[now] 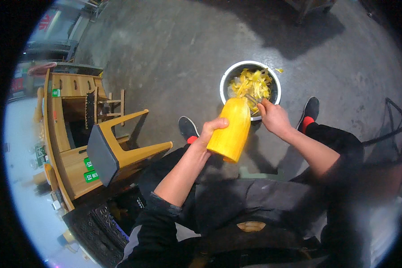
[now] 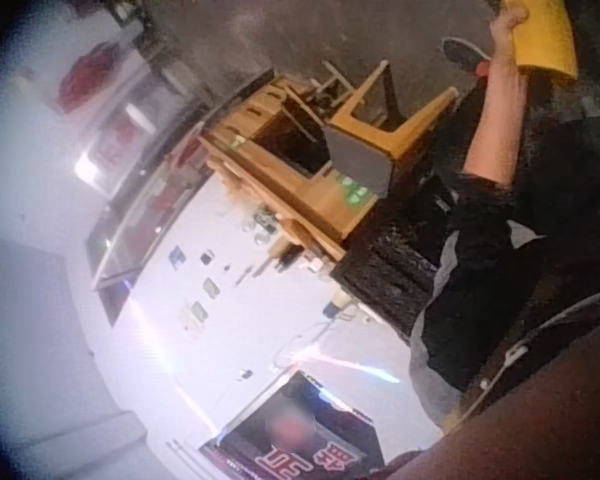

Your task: The person sits on a low stool and peels a large yellow melon using a peeler, collecting the peels in a metal bowl on the floor. The person rotates the melon to remove the skin in long strips and finishes by placing the peeled melon on a nearby wooden table.

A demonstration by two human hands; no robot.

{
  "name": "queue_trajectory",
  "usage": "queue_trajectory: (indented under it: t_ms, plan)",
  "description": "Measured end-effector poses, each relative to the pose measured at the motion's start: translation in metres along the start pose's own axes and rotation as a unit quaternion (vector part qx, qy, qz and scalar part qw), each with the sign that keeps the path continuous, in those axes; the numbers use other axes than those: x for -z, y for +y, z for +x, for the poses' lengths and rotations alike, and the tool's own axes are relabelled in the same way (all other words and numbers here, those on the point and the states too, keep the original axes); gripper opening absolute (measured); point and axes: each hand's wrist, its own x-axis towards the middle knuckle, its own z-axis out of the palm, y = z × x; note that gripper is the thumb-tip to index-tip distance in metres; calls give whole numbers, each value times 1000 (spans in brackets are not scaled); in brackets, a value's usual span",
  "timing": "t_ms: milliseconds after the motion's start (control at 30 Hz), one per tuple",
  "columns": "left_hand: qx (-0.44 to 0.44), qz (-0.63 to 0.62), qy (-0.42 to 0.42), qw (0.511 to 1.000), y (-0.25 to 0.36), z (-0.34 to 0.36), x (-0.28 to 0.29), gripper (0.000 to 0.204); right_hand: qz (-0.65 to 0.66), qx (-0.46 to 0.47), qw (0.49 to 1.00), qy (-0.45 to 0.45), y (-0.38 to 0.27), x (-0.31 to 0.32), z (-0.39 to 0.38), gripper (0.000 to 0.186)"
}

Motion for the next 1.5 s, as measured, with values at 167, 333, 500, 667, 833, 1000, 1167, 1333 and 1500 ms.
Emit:
queue_trajectory:
  t_ms: [167, 333, 500, 667, 833, 1000, 1167, 1333, 1500]
  plan:
    - [-5, -9, 73, 997, 4, 4, 4, 71, 90, 6, 995, 53, -22, 8, -12, 26]
    - [-20, 32, 116, 992, 3, 5, 8, 72, 69, 186, 979, 39, -52, 33, -28, 22]
    - [-16, 49, 100, 994, 1, 2, 4, 75, 39, 191, 980, 42, -33, 24, -15, 25]
    - [-4, 7, 19, 1000, 2, 1, 0, 80, 63, -60, 996, -23, 3, -5, 3, 37]
    - [-15, -83, -36, 996, 6, 2, -1, 82, 198, -81, 977, 17, -15, -2, -10, 31]
    - [-57, -91, -12, 994, 7, 2, 1, 80, 175, 160, 971, 14, -49, 34, -42, 20]
    - [-66, -94, -2, 993, 4, 1, -1, 80, 117, 241, 963, 39, -59, 48, -41, 13]
    - [-59, -83, -60, 993, 7, -3, -9, 82, 90, 186, 976, 64, -38, 32, -26, 20]
    - [-14, -70, -89, 994, 2, -3, -15, 89, 58, -98, 986, -122, 2, -9, -5, 41]
